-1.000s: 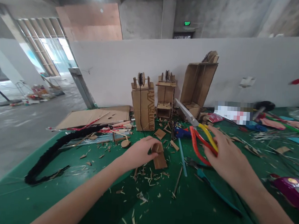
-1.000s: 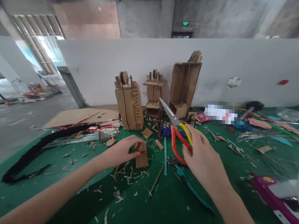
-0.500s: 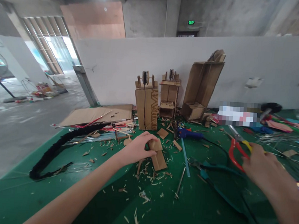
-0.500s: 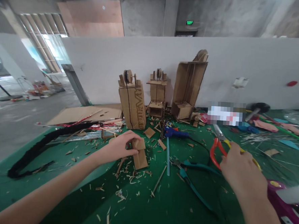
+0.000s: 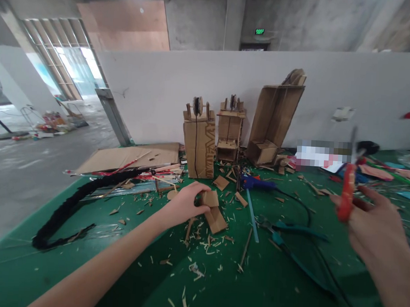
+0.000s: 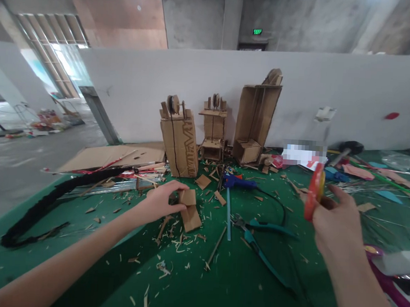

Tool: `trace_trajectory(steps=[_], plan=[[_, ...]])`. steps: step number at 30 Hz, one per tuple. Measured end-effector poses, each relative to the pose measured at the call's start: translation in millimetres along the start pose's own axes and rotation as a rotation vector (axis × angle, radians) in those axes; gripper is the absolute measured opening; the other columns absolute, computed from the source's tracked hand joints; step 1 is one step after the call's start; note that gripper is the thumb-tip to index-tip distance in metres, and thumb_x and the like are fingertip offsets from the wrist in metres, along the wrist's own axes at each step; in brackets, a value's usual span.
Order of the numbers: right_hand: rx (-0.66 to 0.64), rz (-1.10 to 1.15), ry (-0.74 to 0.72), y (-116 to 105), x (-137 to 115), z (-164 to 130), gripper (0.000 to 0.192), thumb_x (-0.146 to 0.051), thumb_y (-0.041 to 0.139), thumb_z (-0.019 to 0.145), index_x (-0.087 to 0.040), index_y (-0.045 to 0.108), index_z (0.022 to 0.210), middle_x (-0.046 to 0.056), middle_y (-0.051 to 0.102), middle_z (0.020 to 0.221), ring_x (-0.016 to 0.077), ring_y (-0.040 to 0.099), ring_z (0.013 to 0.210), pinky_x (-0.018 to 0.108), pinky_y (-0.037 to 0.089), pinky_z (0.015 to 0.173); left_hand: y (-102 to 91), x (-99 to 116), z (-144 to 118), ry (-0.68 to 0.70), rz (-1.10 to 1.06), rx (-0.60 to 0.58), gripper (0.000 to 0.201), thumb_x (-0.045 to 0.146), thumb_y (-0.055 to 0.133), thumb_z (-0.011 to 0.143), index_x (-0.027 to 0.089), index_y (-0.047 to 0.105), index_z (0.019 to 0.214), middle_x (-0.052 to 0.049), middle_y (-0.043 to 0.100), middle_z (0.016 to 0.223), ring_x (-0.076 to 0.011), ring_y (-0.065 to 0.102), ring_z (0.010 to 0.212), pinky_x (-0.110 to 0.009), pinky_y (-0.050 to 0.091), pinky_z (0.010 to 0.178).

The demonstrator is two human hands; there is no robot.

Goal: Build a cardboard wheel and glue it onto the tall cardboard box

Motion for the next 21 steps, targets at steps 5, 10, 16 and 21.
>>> trace_trajectory(steps=[5,10,16,21], plan=[[-0.321,0.613,0.055,62.5,-34.6,-42.6,0.047,-0.025,0.080,0.058,-0.024,0.050,0.094,-0.009,0.046,0.053,0.0094,0.045,0.044,0.025,0.037,0.044,2.8,-8.2,-0.6,-0.078,0.168,-0.033,0.051,0.050,0.065,0.072,0.018,0.061,0.112,-0.011,0.061,0.111,-0.0306,0.052,0.108,-0.042,0.044,0.089],[-0.509,0.369,0.073,105.4,-44.7,-73.9,0.049,-0.043,0.075,0.064,-0.019,0.050,0.099,-0.007,0.053,0.049,0.0117,0.051,0.043,0.023,0.042,0.039,-0.8,-6.8,0.2,-0.092,0.243,-0.054,0.062,0.064,0.054,0.075,0.020,0.059,0.119,-0.012,0.061,0.115,-0.0327,0.052,0.109,-0.042,0.045,0.085],[-0.741,0.201,0.109,158.1,-47.5,-107.7,0.042,-0.040,0.067,0.070,-0.020,0.048,0.102,0.011,0.066,0.094,0.0263,0.067,0.081,0.023,0.047,0.034,-0.2,-10.6,3.5,-0.121,0.338,0.007,0.034,0.041,0.045,0.088,0.021,0.069,0.100,-0.010,0.065,0.099,-0.0271,0.058,0.099,-0.039,0.043,0.089],[-0.805,0.273,0.265,189.1,-31.5,-131.5,0.024,-0.039,0.050,0.081,-0.022,0.053,0.098,0.004,0.067,0.077,0.0175,0.065,0.063,0.022,0.046,0.040,10.7,-21.6,6.1,-0.129,0.283,0.006,0.022,0.035,0.053,0.082,0.020,0.068,0.087,-0.007,0.064,0.088,-0.0231,0.058,0.090,-0.031,0.046,0.079]])
Point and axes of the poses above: each hand's wrist, its own z-axis towards the middle knuckle, its own y-axis out of the palm, x = y × z, the point moved 10 cm from there along z, towards the middle knuckle
